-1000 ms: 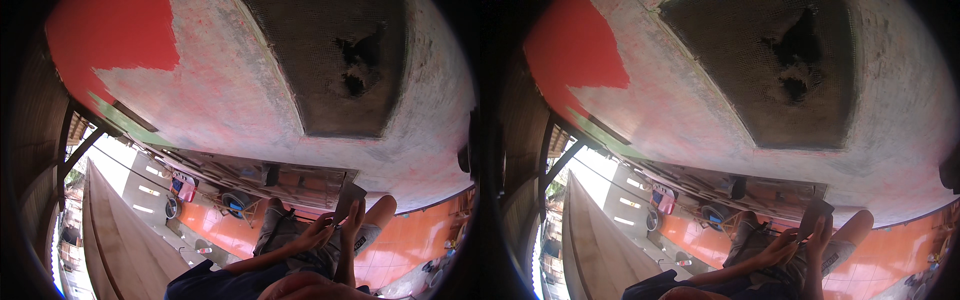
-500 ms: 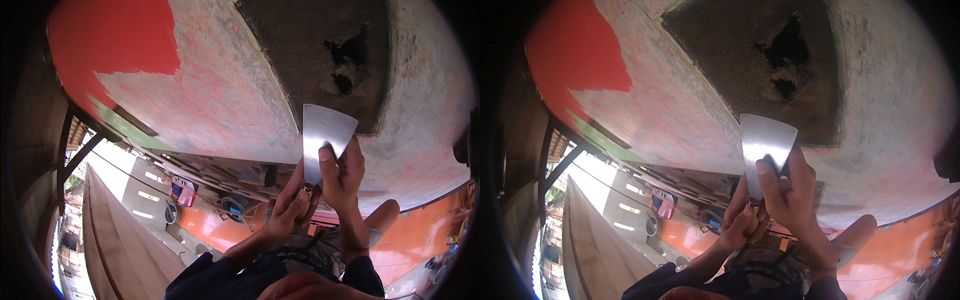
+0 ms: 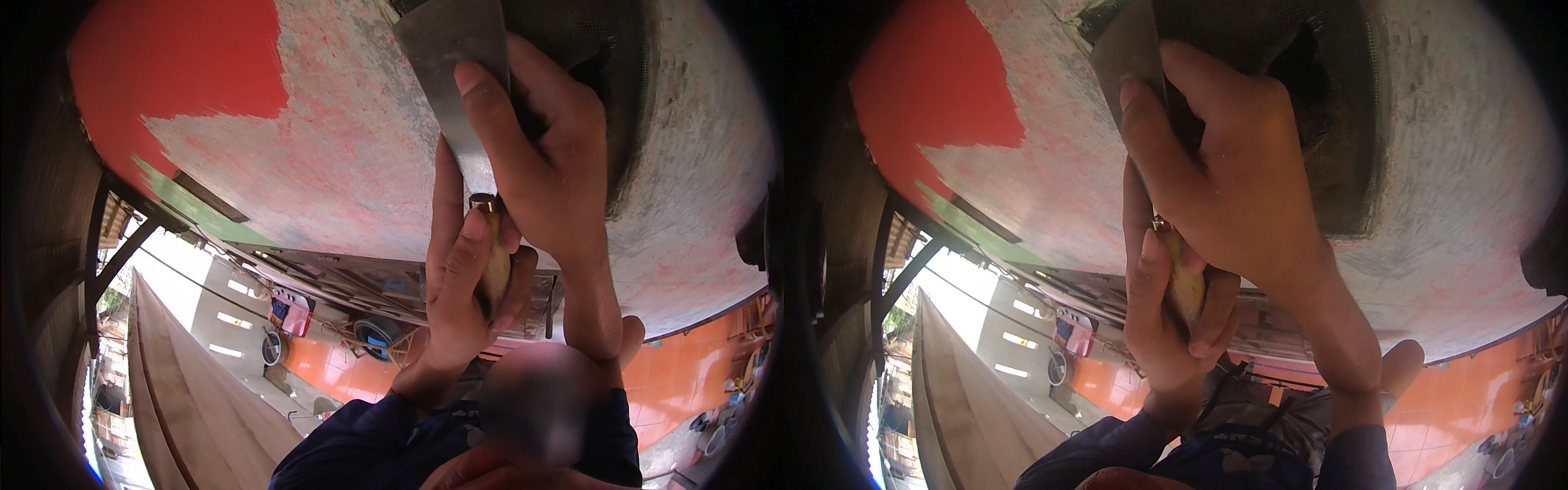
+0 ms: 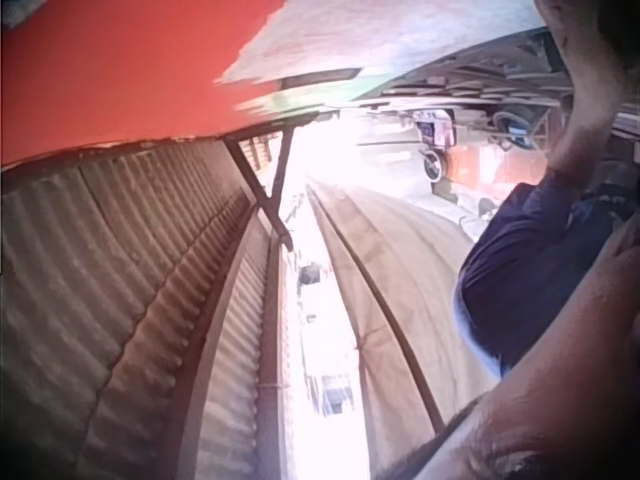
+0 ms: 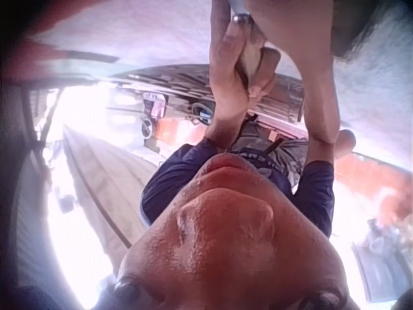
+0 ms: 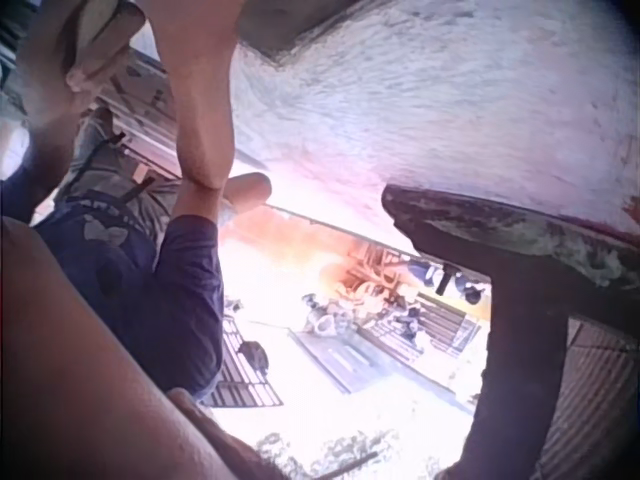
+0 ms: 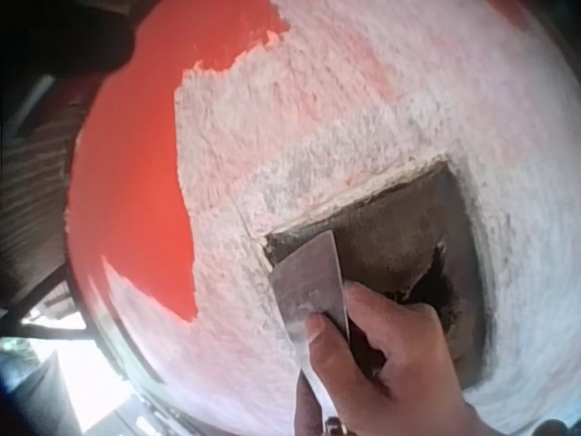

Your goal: The person uses a putty knife to apply and smooth plaster over a mesh-reinforced rectangular patch on a ceiling. The person repeatedly spreads and levels the material across the patch area.

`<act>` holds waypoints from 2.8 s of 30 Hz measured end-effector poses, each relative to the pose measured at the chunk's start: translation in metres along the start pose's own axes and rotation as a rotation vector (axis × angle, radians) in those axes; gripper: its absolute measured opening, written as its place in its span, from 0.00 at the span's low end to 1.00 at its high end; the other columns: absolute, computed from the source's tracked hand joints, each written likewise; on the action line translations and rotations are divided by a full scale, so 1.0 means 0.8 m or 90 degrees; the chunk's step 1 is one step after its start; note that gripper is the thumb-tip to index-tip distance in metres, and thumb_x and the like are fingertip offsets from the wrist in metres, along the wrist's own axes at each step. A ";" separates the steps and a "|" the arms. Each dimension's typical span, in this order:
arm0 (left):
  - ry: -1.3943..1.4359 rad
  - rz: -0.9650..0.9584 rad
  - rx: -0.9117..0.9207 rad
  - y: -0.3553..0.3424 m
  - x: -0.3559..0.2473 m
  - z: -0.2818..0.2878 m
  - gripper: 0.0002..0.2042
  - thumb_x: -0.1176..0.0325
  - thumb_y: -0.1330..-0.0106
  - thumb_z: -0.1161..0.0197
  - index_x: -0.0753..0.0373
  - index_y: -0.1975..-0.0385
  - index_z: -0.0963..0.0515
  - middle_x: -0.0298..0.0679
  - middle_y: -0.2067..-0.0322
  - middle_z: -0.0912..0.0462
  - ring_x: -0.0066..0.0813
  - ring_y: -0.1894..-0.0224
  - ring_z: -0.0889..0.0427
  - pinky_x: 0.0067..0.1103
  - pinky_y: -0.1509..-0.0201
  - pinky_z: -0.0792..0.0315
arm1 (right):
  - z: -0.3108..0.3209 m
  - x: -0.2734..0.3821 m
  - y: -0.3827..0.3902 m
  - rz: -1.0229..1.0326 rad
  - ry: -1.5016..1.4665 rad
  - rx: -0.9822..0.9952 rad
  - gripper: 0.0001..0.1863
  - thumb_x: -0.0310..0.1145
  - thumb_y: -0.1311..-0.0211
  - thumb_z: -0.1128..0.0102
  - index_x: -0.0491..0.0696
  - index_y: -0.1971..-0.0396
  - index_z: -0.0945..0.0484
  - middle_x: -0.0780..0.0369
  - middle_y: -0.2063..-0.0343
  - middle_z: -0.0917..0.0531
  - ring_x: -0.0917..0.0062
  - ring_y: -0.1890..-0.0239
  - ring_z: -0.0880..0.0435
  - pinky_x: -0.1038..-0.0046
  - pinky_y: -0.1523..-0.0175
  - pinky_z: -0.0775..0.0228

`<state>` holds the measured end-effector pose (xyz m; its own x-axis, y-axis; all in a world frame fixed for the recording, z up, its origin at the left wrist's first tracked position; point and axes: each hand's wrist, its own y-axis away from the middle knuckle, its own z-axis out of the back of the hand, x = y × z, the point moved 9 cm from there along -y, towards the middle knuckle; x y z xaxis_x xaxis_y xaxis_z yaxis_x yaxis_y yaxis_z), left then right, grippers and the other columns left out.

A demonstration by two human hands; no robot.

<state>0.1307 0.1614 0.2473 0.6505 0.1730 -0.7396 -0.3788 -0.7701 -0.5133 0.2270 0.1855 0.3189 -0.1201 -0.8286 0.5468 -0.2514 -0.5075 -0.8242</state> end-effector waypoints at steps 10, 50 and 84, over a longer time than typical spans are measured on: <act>-0.023 0.006 0.016 -0.011 -0.003 0.000 0.32 0.61 0.20 0.63 0.52 0.23 0.71 0.36 0.64 0.32 0.12 0.87 0.41 0.11 0.88 0.44 | -0.003 0.005 -0.010 0.062 0.033 -0.006 0.11 0.33 0.28 0.43 0.41 0.57 0.19 0.73 0.80 0.22 0.96 0.82 0.37 0.85 0.80 0.49; -0.236 -0.053 -0.064 -0.025 -0.037 0.023 0.34 0.60 0.27 0.56 0.65 0.25 0.57 0.36 0.72 0.31 0.11 0.93 0.43 0.11 0.93 0.50 | -0.017 -0.019 -0.007 -0.051 -0.150 -0.124 0.12 0.31 0.32 0.41 0.43 0.76 0.27 0.68 0.89 0.30 0.90 0.87 0.35 0.78 0.83 0.46; -0.140 0.016 0.010 -0.019 -0.039 0.032 0.34 0.58 0.26 0.55 0.64 0.24 0.57 0.36 0.73 0.33 0.12 0.93 0.42 0.10 0.93 0.51 | -0.015 0.005 0.006 0.060 -0.043 -0.200 0.12 0.28 0.34 0.42 0.42 0.78 0.30 0.67 0.88 0.30 0.89 0.84 0.37 0.78 0.80 0.47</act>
<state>0.0992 0.1838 0.2670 0.4818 0.2851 -0.8286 -0.4047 -0.7663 -0.4990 0.2140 0.1830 0.3189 -0.0949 -0.8877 0.4505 -0.5275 -0.3389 -0.7790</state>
